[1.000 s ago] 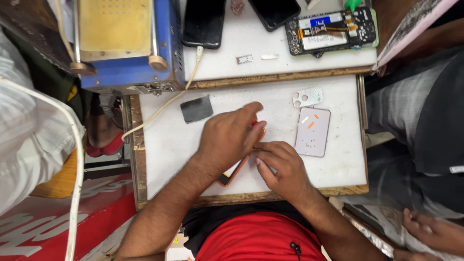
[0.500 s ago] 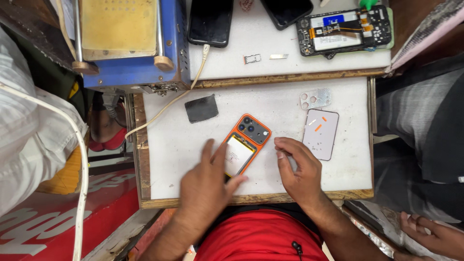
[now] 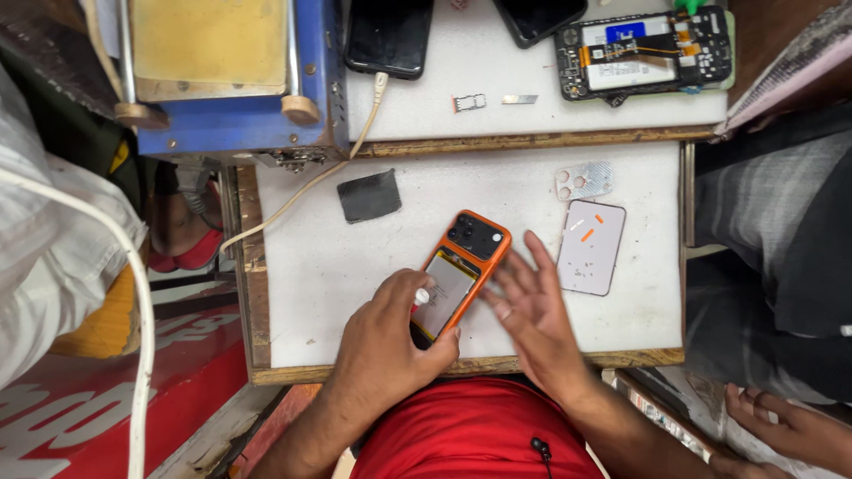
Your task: The person disassembles a smartphone by removing the back cover and battery, then uses a screwdriver to remove screws from the camera module. They separate the internal components from the frame and hand the device to another person.
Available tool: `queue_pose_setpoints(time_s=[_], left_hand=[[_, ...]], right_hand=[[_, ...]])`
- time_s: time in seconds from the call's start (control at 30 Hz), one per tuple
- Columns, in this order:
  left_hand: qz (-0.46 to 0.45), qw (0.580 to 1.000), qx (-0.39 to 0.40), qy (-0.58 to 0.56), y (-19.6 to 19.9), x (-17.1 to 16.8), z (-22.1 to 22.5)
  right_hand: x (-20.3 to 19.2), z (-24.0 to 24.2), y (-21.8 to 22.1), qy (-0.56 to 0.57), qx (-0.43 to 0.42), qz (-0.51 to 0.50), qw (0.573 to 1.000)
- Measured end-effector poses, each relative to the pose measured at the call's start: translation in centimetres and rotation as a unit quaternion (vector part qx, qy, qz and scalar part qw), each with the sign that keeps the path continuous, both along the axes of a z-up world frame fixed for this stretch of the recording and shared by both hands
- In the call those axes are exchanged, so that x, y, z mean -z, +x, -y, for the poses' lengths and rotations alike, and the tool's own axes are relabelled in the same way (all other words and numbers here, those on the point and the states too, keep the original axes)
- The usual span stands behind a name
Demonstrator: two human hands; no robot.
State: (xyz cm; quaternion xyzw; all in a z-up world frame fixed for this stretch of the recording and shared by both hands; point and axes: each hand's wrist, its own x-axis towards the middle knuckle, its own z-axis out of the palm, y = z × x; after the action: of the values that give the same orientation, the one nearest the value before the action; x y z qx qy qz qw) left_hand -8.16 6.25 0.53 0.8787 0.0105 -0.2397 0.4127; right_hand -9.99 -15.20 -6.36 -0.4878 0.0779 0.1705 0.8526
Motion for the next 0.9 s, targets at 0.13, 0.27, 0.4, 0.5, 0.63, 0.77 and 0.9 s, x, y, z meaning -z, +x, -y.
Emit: queue_pose_setpoints(time_s=[0.13, 0.27, 0.4, 0.5, 0.63, 0.77, 0.9], left_hand=[[0.026, 0.997, 0.006, -0.079, 0.1, -0.6, 0.8], [0.095, 0.986, 0.048, -0.128, 0.1, -0.5, 0.7], [0.059, 0.988, 0.053, -0.131, 0.1, -0.5, 0.5], [0.064, 0.986, 0.066, -0.140, 0.2, -0.3, 0.7], [0.046, 0.985, 0.076, -0.149, 0.6, 0.0, 1.1], [0.058, 0.980, 0.077, -0.172, 1.5, 0.2, 1.3], [-0.099, 0.983, 0.052, -0.148, 2.6, -0.1, 1.5]], right_hand=[[-0.8, -0.9, 0.8, 0.063, -0.047, -0.011, 0.997], [-0.3, -0.8, 1.9, 0.083, -0.062, 0.000, 0.995], [0.4, -0.5, 1.4, 0.093, -0.052, 0.006, 0.994], [0.8, -0.5, 1.0, 0.104, -0.037, 0.007, 0.994], [1.1, -0.2, 0.9, 0.114, -0.027, -0.007, 0.993], [0.7, -0.1, 1.3, 0.073, 0.002, 0.006, 0.997], [-0.3, 0.0, 1.5, 0.035, 0.026, 0.009, 0.999]])
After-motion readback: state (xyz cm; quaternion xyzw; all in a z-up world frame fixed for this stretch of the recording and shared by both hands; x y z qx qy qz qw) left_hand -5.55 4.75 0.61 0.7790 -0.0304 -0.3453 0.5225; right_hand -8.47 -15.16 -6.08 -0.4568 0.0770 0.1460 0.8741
